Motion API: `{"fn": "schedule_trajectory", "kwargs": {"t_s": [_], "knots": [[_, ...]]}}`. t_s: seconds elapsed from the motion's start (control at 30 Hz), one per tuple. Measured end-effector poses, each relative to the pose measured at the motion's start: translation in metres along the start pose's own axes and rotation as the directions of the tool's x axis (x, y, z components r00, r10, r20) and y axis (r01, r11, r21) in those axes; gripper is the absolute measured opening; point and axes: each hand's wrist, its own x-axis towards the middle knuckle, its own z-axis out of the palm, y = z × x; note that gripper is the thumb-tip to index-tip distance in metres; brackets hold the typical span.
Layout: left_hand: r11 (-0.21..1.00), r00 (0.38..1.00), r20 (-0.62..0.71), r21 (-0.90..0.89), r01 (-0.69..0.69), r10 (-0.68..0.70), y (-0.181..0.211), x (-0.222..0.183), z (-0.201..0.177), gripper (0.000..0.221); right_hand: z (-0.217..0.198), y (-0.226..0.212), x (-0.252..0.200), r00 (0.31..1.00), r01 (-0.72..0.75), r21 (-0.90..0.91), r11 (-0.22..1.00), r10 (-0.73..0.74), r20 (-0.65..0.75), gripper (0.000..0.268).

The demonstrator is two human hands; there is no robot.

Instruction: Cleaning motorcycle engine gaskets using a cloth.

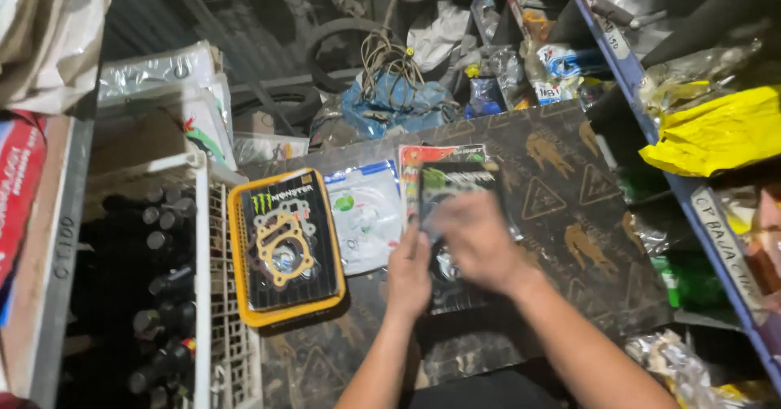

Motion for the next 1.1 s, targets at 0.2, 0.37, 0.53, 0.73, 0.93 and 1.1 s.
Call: {"fn": "schedule_trajectory", "kwargs": {"t_s": [0.2, 0.37, 0.53, 0.73, 0.93, 1.1], "knots": [[0.991, 0.991, -0.137, -0.131, -0.029, 0.011, 0.007, -0.010, 0.032, 0.043, -0.042, 0.055, -0.048, 0.994, -0.099, -0.209, 0.973, 0.107, 0.026, 0.029], [0.986, 0.982, -0.191, -0.164, -0.033, 0.001, -0.039, -0.017, 0.057, 0.041, -0.040, 0.030, -0.057, 0.994, -0.014, -0.075, 0.997, 0.021, 0.105, 0.031], [0.990, 0.957, -0.273, -0.122, 0.068, -0.100, -0.033, -0.020, 0.061, 0.050, -0.051, 0.034, -0.047, 0.979, -0.099, 0.061, 0.993, 0.086, 0.186, 0.045], [0.994, 0.980, -0.186, -0.057, -0.089, 0.077, -0.013, -0.005, 0.040, 0.048, -0.030, 0.020, -0.038, 0.998, -0.062, -0.006, 0.998, 0.062, -0.022, 0.035], [0.985, 0.994, -0.099, -0.158, -0.071, 0.056, 0.001, -0.001, 0.007, 0.047, -0.003, 0.021, -0.011, 0.978, -0.175, -0.216, 0.961, 0.143, -0.154, 0.021], [0.988, 0.997, -0.083, -0.152, -0.016, 0.003, 0.020, 0.007, -0.038, 0.047, 0.023, 0.008, -0.008, 0.997, -0.079, -0.051, 0.996, 0.079, -0.012, 0.033]]}}
